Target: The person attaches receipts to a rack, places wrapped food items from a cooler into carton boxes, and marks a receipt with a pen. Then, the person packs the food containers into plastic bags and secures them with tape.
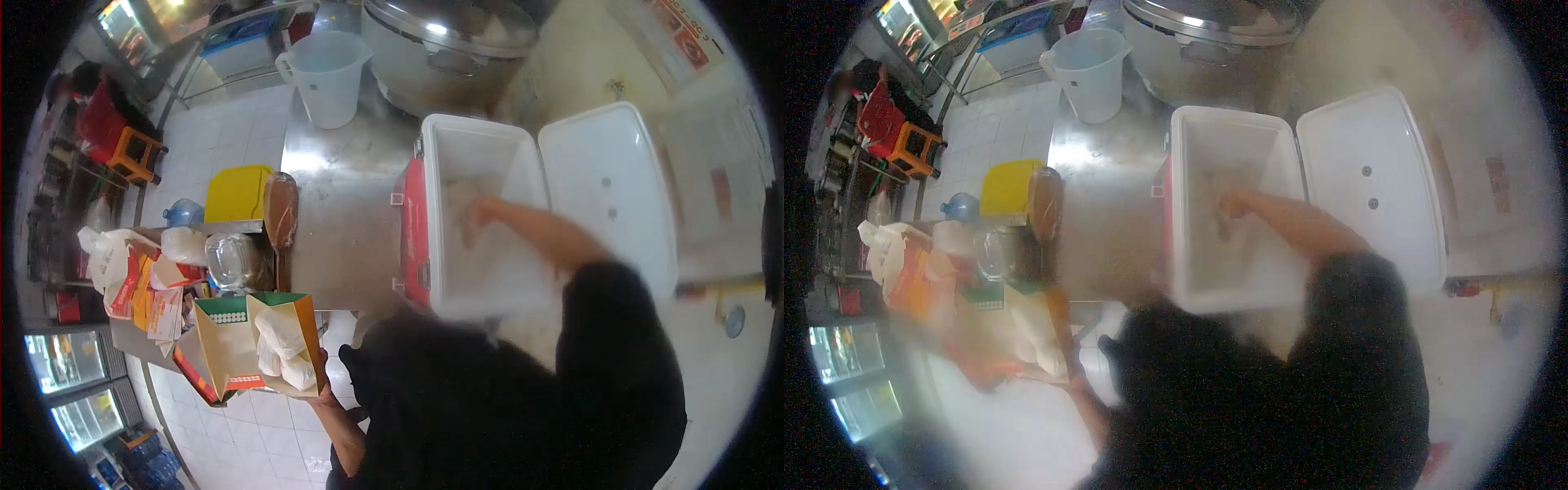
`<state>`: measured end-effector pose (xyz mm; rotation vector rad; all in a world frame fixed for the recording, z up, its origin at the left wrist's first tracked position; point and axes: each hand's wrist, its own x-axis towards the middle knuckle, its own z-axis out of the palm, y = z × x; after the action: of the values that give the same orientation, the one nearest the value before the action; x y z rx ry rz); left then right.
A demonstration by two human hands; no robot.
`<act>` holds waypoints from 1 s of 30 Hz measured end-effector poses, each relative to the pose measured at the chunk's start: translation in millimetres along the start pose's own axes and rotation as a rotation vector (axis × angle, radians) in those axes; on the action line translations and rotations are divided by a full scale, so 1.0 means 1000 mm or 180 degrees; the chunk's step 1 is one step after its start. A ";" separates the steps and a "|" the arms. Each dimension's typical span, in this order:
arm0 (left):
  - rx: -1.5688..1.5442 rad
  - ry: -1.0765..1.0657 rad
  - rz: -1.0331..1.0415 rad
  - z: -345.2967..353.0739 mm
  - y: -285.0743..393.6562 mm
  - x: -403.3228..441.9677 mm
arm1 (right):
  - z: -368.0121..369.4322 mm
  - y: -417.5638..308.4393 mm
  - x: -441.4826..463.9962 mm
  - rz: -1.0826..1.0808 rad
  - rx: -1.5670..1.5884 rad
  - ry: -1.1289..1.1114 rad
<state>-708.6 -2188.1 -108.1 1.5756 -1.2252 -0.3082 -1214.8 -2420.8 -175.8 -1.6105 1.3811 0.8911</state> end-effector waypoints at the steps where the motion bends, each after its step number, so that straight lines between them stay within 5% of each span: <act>1: 0.0260 0.0101 0.0196 0.001 -0.003 0.001 | 0.024 0.006 0.018 -0.0378 -0.0051 -0.0238; 2: -0.0535 -0.0260 -0.0512 -0.003 -0.011 -0.002 | 0.044 0.000 0.000 -0.0543 0.0239 -0.0048; 5: -0.2398 -0.0408 -0.1082 -0.001 -0.029 -0.004 | 0.079 -0.037 -0.058 -0.0742 0.1137 0.0759; 7: -0.1479 -0.0610 -0.1284 0.001 -0.014 -0.006 | 0.083 -0.058 -0.047 -0.0526 0.0495 0.0469; 9: -0.1719 -0.0449 -0.1343 0.000 -0.026 -0.004 | 0.083 -0.066 -0.047 -0.0248 -0.0108 0.0174; 13: -0.2619 -0.0178 -0.1039 0.005 -0.001 0.011 | 0.056 -0.048 -0.049 0.0322 0.1098 0.0075; 15: -0.1936 -0.0179 -0.0693 0.002 -0.060 0.001 | 0.040 0.004 -0.010 -0.0742 0.1164 0.0411; 18: -0.1366 -0.0169 -0.0690 0.005 -0.027 0.011 | 0.040 0.026 0.000 -0.1297 0.2498 0.1542; 20: -0.1467 -0.0078 -0.0992 0.008 -0.005 0.016 | 0.014 -0.025 -0.027 0.0035 0.5572 0.2457; 21: -0.3470 0.0010 -0.1969 0.008 -0.017 0.017 | 0.014 -0.026 -0.020 -0.0039 0.5552 0.2462; 23: -0.5493 0.0089 -0.2786 0.011 -0.022 0.024 | 0.034 -0.018 0.025 -0.0521 0.5833 0.2696; 24: -0.3847 -0.0248 -0.2290 0.014 -0.008 0.025 | 0.045 -0.017 0.053 -0.0770 0.5966 0.2792; 26: -0.2546 -0.0239 -0.1725 0.024 -0.053 0.020 | 0.044 -0.044 0.077 -0.0602 0.5669 0.3102; 28: -0.3126 -0.0195 -0.1907 0.033 -0.080 0.015 | 0.053 -0.040 0.121 -0.0561 0.5472 0.3346; 30: -0.4747 -0.0315 -0.2303 0.041 -0.062 0.021 | 0.071 -0.018 0.176 -0.0285 0.4905 0.3700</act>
<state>-695.5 -2234.8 -168.1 0.5555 -0.1583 -1.3811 -1170.9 -2427.6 -361.8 -0.7396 1.8297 -1.2442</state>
